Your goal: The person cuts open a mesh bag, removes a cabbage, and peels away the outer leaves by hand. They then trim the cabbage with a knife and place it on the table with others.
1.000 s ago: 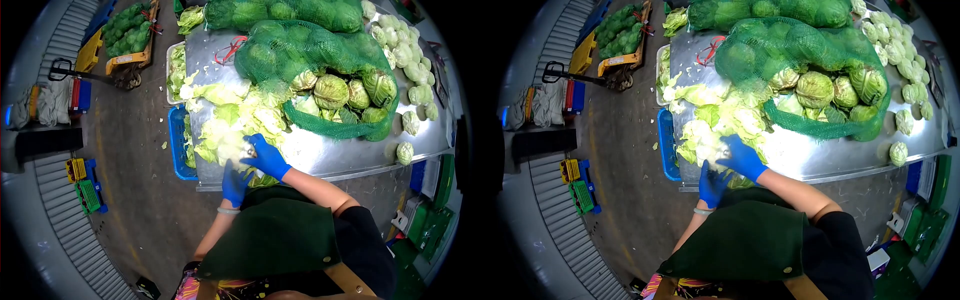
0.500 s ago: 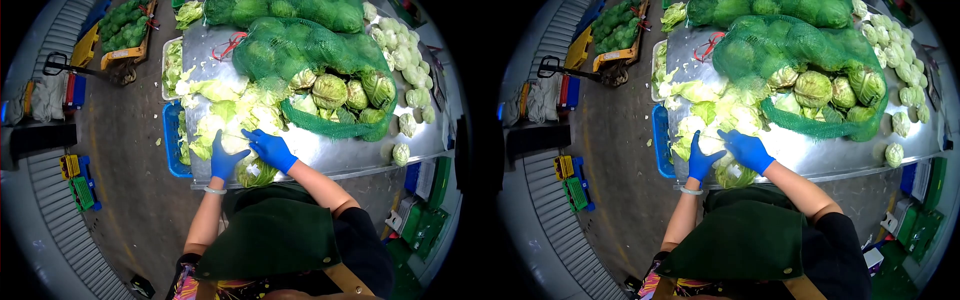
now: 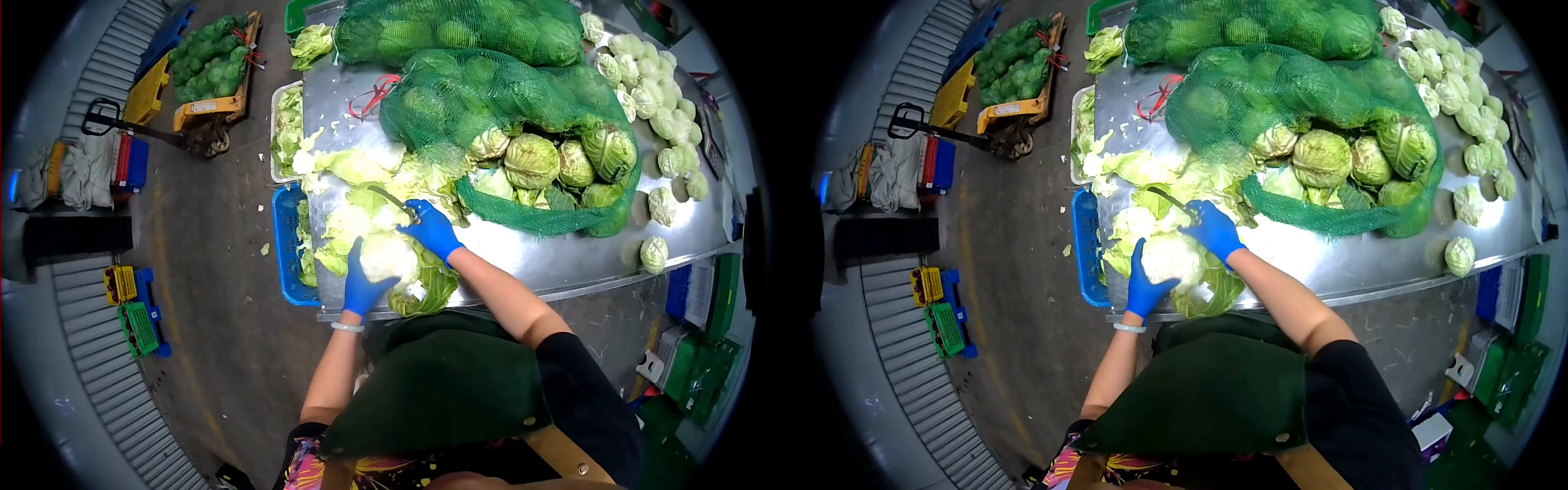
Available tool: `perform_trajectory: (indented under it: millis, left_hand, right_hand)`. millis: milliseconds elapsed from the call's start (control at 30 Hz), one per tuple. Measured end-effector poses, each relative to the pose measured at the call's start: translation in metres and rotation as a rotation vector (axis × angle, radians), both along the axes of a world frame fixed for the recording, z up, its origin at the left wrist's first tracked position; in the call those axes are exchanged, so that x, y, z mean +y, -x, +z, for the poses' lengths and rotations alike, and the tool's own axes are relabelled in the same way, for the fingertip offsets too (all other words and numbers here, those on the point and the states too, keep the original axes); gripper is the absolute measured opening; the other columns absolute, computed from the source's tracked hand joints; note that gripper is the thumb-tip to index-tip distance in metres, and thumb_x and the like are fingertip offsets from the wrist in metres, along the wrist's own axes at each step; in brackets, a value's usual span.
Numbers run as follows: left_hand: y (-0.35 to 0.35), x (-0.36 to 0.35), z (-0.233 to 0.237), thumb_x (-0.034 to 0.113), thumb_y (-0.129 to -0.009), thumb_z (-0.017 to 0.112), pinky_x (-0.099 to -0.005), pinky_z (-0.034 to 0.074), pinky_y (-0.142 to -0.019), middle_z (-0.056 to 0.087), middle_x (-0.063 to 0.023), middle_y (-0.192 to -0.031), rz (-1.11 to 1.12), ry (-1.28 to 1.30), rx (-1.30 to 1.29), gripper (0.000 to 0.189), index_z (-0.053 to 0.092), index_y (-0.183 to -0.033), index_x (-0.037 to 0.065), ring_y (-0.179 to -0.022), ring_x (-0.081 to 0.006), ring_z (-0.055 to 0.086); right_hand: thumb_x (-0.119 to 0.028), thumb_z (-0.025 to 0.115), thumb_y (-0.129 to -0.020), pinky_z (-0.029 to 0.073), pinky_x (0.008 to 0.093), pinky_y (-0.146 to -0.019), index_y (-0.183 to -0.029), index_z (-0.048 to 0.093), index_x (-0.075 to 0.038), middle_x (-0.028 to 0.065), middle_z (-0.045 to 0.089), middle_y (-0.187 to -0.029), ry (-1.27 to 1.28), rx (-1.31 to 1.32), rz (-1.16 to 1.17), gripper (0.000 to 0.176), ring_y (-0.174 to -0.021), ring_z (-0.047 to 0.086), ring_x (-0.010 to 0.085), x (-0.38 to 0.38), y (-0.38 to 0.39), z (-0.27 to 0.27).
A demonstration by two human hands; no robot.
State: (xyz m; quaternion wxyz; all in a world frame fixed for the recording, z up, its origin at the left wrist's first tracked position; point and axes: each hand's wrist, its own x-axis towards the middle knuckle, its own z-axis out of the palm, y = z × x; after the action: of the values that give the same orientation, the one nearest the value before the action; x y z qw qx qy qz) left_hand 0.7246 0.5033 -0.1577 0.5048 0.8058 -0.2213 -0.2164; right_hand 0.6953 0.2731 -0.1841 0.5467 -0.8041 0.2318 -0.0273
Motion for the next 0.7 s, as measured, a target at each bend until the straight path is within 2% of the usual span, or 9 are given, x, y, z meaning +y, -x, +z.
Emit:
perform_trajectory:
  millis: [167, 267, 300, 367, 433, 500, 567, 633, 700]
  left_hand:
    - [0.02, 0.033, -0.012, 0.024, -0.06, 0.094, -0.0404, 0.034, -0.114, 0.033, -0.0196, -0.15, -0.001, -0.018, -0.026, 0.122, 0.018, -0.153, 0.003, -0.136, -0.0311, 0.038]
    - [0.025, 0.014, 0.016, 0.018, -0.071, 0.087, -0.0384, 0.036, -0.112, 0.036, -0.0178, -0.148, 0.321, 0.107, 0.422, 0.104, 0.023, -0.152, 0.003, -0.134, -0.0289, 0.039]
    - [0.026, -0.006, 0.046, 0.015, -0.075, 0.084, -0.0379, 0.036, -0.111, 0.038, -0.0172, -0.146, 0.503, 0.098, 0.588, 0.097, 0.026, -0.151, 0.003, -0.134, -0.0278, 0.04]
    - [0.018, 0.002, 0.017, 0.013, -0.08, 0.079, -0.0375, 0.042, -0.105, 0.045, -0.0166, -0.141, 0.525, 0.025, 0.471, 0.085, 0.031, -0.149, 0.003, -0.127, -0.0269, 0.047]
    - [0.01, 0.013, 0.031, 0.011, -0.079, 0.079, -0.038, 0.047, -0.1, 0.052, -0.0157, -0.133, 0.483, 0.207, 0.698, 0.083, 0.034, -0.147, 0.002, -0.119, -0.0264, 0.054]
    - [0.01, 0.035, 0.026, 0.019, -0.082, 0.076, -0.0402, 0.05, -0.098, 0.055, -0.0155, -0.132, 0.474, 0.209, 0.71, 0.076, 0.038, -0.146, 0.004, -0.116, -0.0289, 0.057]
    - [0.008, 0.063, 0.004, 0.032, -0.087, 0.067, -0.0479, 0.043, -0.107, 0.054, -0.0158, -0.139, 0.563, 0.48, 1.089, 0.066, 0.043, -0.145, 0.008, -0.127, -0.0324, 0.052]
    - [0.017, 0.056, 0.039, 0.048, -0.094, 0.05, -0.0538, 0.033, -0.114, 0.046, -0.0118, -0.148, 0.661, 0.844, 1.312, 0.064, 0.043, -0.147, 0.014, -0.137, -0.0336, 0.043]
    - [0.022, 0.046, 0.05, 0.049, -0.095, 0.047, -0.0541, 0.032, -0.114, 0.043, -0.0112, -0.151, 0.476, 0.695, 0.967, 0.063, 0.042, -0.147, 0.013, -0.139, -0.0336, 0.04]
  right_hand:
    - [-0.051, 0.077, -0.076, 0.052, 0.0391, -0.086, -0.129, 0.056, -0.013, 0.012, 0.067, -0.108, 0.16, 0.086, 0.159, 0.069, -0.097, 0.066, 0.0289, 0.003, -0.004, 0.023]
    - [-0.055, 0.078, -0.073, 0.049, 0.0381, -0.095, -0.142, 0.046, -0.013, 0.018, 0.064, -0.121, -0.033, 0.121, 0.267, 0.087, -0.109, 0.064, 0.0327, 0.03, 0.011, 0.019]
    - [-0.054, 0.077, -0.074, 0.049, 0.0392, -0.096, -0.139, 0.05, -0.012, 0.017, 0.065, -0.122, -0.038, 0.138, 0.249, 0.082, -0.11, 0.063, 0.0327, 0.038, 0.016, 0.024]
    - [-0.051, 0.073, -0.079, 0.05, 0.041, -0.093, -0.134, 0.056, -0.012, 0.0167, 0.066, -0.119, 0.098, 0.132, 0.259, 0.069, -0.107, 0.064, 0.0336, 0.041, 0.011, 0.015]
    - [-0.044, 0.071, -0.084, 0.051, 0.0427, -0.09, -0.128, 0.061, -0.012, 0.0159, 0.067, -0.115, 0.164, 0.053, 0.125, 0.055, -0.103, 0.065, 0.0343, 0.035, 0.005, 0.003]
    - [-0.038, 0.07, -0.085, 0.051, 0.0418, -0.087, -0.128, 0.061, -0.015, 0.0143, 0.068, -0.108, 0.194, 0.009, 0.005, 0.05, -0.098, 0.065, 0.0339, 0.015, -0.003, -0.019]
    - [-0.038, 0.071, -0.084, 0.051, 0.041, -0.089, -0.131, 0.059, -0.016, 0.0146, 0.068, -0.108, 0.24, 0.019, 0.047, 0.052, -0.101, 0.064, 0.0331, -0.005, -0.006, -0.023]
    - [-0.036, 0.073, -0.083, 0.05, 0.0414, -0.09, -0.133, 0.058, -0.018, 0.0146, 0.067, -0.112, 0.2, 0.116, 0.032, 0.056, -0.105, 0.063, 0.032, -0.02, -0.001, -0.013]
    - [-0.037, 0.076, -0.08, 0.051, 0.0429, -0.088, -0.144, 0.047, -0.017, 0.0155, 0.061, -0.127, 0.228, 0.232, 0.133, 0.073, -0.105, 0.063, 0.0332, -0.026, 0.001, 0.025]
